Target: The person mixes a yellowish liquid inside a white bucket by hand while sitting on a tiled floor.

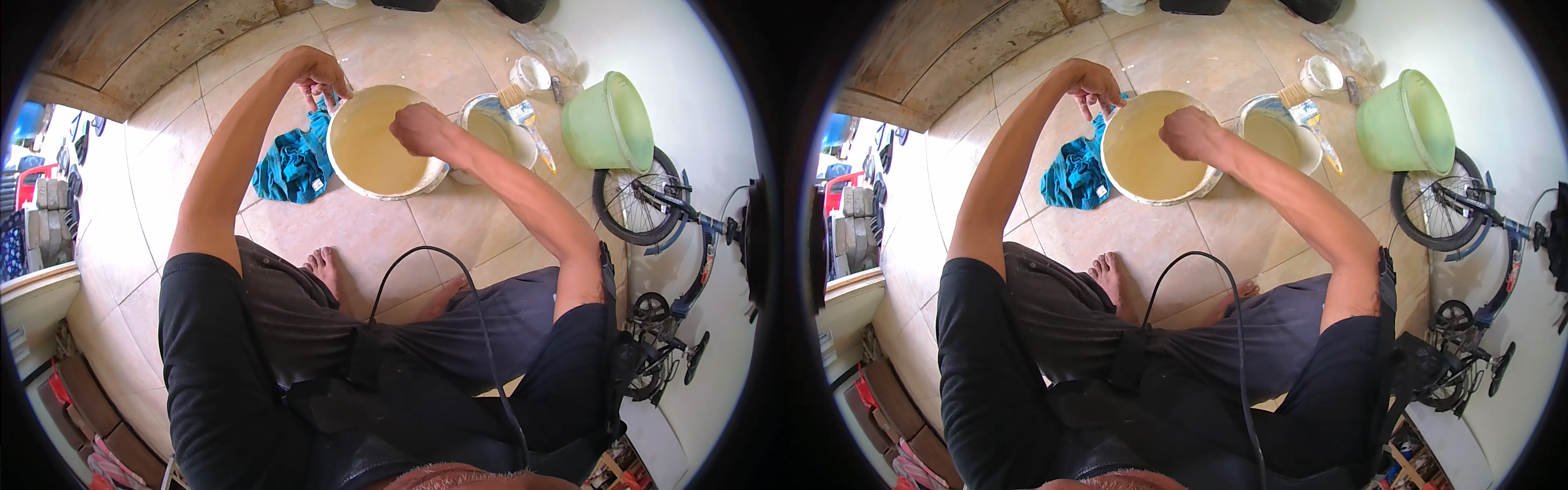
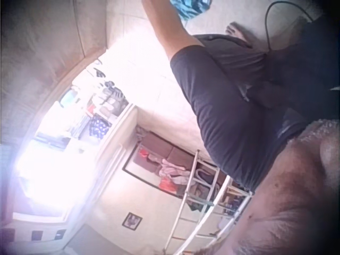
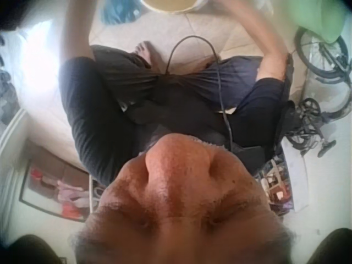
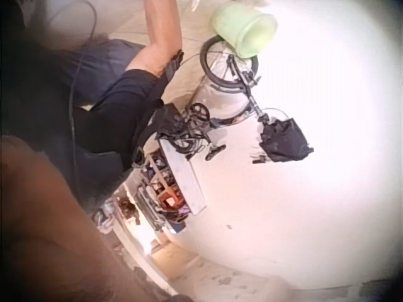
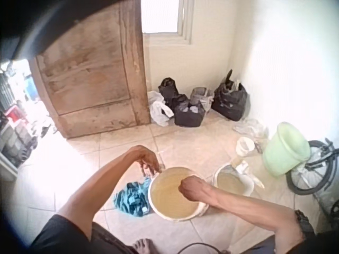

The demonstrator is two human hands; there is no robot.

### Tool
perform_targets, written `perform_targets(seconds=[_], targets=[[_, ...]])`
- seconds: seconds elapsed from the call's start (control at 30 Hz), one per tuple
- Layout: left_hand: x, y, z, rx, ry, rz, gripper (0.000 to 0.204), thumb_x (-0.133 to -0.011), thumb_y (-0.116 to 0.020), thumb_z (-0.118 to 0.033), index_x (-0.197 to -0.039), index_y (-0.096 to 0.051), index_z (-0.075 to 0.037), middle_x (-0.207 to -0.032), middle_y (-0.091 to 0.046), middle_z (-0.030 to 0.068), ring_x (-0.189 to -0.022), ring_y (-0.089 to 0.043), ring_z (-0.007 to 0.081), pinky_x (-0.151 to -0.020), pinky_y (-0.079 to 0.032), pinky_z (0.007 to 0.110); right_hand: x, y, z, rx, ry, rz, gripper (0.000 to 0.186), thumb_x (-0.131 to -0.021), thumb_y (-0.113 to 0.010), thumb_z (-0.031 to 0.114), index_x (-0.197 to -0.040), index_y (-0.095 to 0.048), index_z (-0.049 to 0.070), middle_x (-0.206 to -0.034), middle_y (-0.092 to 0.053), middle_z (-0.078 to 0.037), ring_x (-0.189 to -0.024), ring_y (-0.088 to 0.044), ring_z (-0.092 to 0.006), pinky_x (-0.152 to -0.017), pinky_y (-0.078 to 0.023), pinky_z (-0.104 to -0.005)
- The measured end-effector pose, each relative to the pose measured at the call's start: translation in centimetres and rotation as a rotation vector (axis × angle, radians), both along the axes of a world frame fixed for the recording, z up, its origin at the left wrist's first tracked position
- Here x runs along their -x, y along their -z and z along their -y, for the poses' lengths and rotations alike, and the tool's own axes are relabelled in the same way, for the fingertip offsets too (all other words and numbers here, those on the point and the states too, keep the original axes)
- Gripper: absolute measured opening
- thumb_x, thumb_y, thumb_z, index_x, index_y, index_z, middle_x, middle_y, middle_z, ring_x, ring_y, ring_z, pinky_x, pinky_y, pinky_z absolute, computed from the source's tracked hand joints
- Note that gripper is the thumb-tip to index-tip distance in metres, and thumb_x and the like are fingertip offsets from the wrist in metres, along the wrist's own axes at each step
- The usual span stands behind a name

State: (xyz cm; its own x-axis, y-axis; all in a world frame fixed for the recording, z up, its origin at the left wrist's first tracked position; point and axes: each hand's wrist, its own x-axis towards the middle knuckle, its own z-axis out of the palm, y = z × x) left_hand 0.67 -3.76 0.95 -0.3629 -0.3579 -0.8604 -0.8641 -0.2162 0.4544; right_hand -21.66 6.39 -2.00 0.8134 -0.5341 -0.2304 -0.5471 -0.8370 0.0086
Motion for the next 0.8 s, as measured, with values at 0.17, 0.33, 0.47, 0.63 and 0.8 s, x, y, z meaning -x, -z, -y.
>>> perform_targets(seconds=[0.17, 0.33, 0.47, 0.63, 0.8], targets=[[0.2, 0.7, 0.8, -0.030, -0.003, 0.021, 0.041, -0.085, -0.064, -0.026, -0.118, -0.058, -0.002, -0.115, -0.061, 0.0207, -0.052, -0.035, 0.0075, -0.078, -0.055, 0.046, -0.5, 0.9, -1.1, -0.096, -0.154, 0.262, 0.007, -0.066, -0.058, 0.005, -0.061, -0.062, 0.004, -0.065, -0.062, -0.014, -0.065, -0.062, -0.0308, -0.060, -0.048, -0.0401], [0.8, 0.8, 0.8, -0.008, 0.002, 0.008, 0.039, -0.087, -0.062, -0.025, -0.117, -0.057, 0.000, -0.114, -0.061, 0.0219, -0.047, -0.033, 0.0073, -0.078, -0.055, 0.046, -0.4, 4.3, 0.4, 0.170, 0.025, 0.548, 0.011, -0.069, -0.057, 0.007, -0.060, -0.063, 0.006, -0.066, -0.063, -0.014, -0.067, -0.063, -0.0302, -0.060, -0.049, -0.0403], [-0.3, 1.1, 0.7, -0.016, -0.034, 0.014, 0.038, -0.088, -0.061, -0.026, -0.116, -0.058, 0.000, -0.112, -0.061, 0.0215, -0.044, -0.032, 0.0074, -0.078, -0.054, 0.046, 0.2, -0.4, -0.5, 0.005, -0.002, 0.129, 0.012, -0.071, -0.057, 0.008, -0.060, -0.064, 0.007, -0.068, -0.064, -0.015, -0.069, -0.064, -0.0313, -0.060, -0.050, -0.0411], [-0.3, 1.1, 0.6, -0.026, -0.069, -0.009, 0.038, -0.087, -0.062, -0.027, -0.114, -0.059, 0.000, -0.109, -0.063, 0.0195, -0.044, -0.034, 0.0067, -0.079, -0.053, 0.047, -0.6, 0.1, -2.1, -0.149, -0.121, 0.264, 0.013, -0.071, -0.057, 0.009, -0.060, -0.064, 0.006, -0.069, -0.064, -0.016, -0.070, -0.064, -0.0324, -0.061, -0.050, -0.0415], [1.1, -0.2, 0.0, 0.005, -0.016, -0.022, 0.039, -0.086, -0.064, -0.028, -0.114, -0.059, 0.000, -0.107, -0.063, 0.0185, -0.045, -0.036, 0.0063, -0.079, -0.053, 0.047, -0.9, 2.7, -1.0, 0.207, -0.042, 0.488, 0.013, -0.072, -0.056, 0.009, -0.065, -0.066, 0.005, -0.072, -0.065, -0.014, -0.072, -0.065, -0.0315, -0.063, -0.051, -0.0407]])
